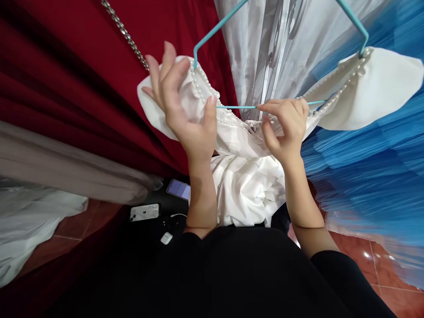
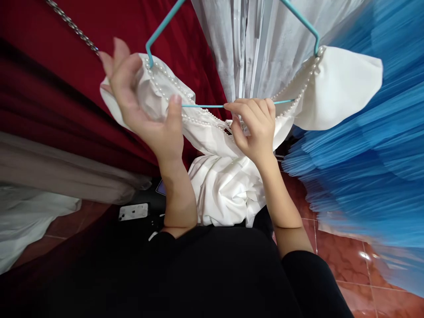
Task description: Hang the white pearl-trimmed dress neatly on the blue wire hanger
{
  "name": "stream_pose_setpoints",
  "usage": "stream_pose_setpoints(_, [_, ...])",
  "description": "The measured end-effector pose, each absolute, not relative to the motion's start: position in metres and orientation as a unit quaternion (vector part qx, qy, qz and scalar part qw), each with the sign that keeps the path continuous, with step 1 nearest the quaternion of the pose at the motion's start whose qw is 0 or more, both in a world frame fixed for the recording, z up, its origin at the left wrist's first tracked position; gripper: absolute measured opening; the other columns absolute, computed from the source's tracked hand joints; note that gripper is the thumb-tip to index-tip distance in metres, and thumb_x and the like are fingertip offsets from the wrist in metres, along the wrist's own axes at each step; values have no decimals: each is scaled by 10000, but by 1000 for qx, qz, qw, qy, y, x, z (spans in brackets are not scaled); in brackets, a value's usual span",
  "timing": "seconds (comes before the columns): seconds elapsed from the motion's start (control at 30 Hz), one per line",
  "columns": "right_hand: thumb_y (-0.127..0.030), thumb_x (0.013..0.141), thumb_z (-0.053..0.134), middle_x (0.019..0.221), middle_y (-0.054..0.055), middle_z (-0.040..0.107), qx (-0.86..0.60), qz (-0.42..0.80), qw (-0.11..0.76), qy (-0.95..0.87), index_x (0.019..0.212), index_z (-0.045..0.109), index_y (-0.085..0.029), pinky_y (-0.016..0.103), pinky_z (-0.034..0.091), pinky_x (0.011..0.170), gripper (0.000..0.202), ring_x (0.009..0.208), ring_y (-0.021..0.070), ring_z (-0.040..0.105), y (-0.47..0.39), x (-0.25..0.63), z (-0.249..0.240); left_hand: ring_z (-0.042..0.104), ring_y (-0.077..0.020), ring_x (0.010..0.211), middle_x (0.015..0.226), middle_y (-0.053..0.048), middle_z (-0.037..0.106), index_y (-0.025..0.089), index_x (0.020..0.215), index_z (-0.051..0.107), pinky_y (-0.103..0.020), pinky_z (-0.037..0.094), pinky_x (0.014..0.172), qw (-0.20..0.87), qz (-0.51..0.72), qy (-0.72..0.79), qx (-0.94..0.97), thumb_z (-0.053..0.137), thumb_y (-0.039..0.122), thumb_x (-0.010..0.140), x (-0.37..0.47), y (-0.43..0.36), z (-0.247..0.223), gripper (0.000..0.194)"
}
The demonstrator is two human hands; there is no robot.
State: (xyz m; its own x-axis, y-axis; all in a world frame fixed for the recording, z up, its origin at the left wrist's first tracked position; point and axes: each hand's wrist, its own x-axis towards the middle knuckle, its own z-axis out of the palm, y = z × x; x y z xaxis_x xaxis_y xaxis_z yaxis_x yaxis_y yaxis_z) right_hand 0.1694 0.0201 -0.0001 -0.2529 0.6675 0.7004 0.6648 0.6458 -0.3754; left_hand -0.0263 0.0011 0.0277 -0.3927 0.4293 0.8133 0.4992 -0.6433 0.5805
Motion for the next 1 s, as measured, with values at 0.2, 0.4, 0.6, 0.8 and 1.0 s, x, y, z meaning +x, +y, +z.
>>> stream_pose_setpoints(0.2, [-325, 986, 548, 1152, 19, 740, -406, -53, 454, -791, 1173, 660, -347, 593, 425, 1066, 218, 1058, 276, 633, 21, 174, 2, 344, -124, 1575, 1461, 36, 595, 195, 1231, 608, -280, 160, 1375, -118, -729, -457, -495, 460, -163, 961, -30, 26, 26, 472])
stream_pose_setpoints(0.4, [-307, 1010, 543, 1128, 52, 740, -424, -63, 440, -789, 1159, 659, -321, 553, 422, 1082, 189, 1062, 258, 625, 23, 179, 5, 563, -150, 1379, 1075, -7, 645, 173, 996, 612, -230, 442, 1167, -123, -792, -445, -400, 357, 19, 1088, -52, 35, 35, 312])
stream_pose_setpoints(0.6, [-252, 1013, 526, 1125, 30, 738, -347, -59, 483, -802, 1183, 663, -311, 544, 427, 1006, 227, 1022, 253, 651, 22, 180, 7, 646, -180, 1228, 1141, -25, 655, 229, 1128, 572, -415, 493, 1160, -171, -872, -360, -284, 263, 210, 1122, -111, 67, -27, 309])
stream_pose_setpoints(0.8, [-289, 1025, 514, 1104, 3, 748, -365, -23, 494, -789, 1170, 678, -355, 554, 479, 1006, 229, 1040, 257, 698, 14, 174, 8, 731, -183, 1028, 1083, -36, 766, 213, 1080, 690, -360, 575, 1017, -292, -821, -317, -376, 775, 304, 903, -89, 39, -62, 217])
stream_pose_setpoints(1.0, [-297, 1017, 541, 1135, 18, 762, -385, -44, 478, -788, 1161, 693, -343, 567, 525, 1013, 214, 1058, 269, 712, 11, 167, 12, 672, -289, 1285, 1328, -88, 711, 243, 1295, 659, -477, 512, 1169, -416, -700, -213, -539, 796, 541, 881, -14, 3, -5, 528])
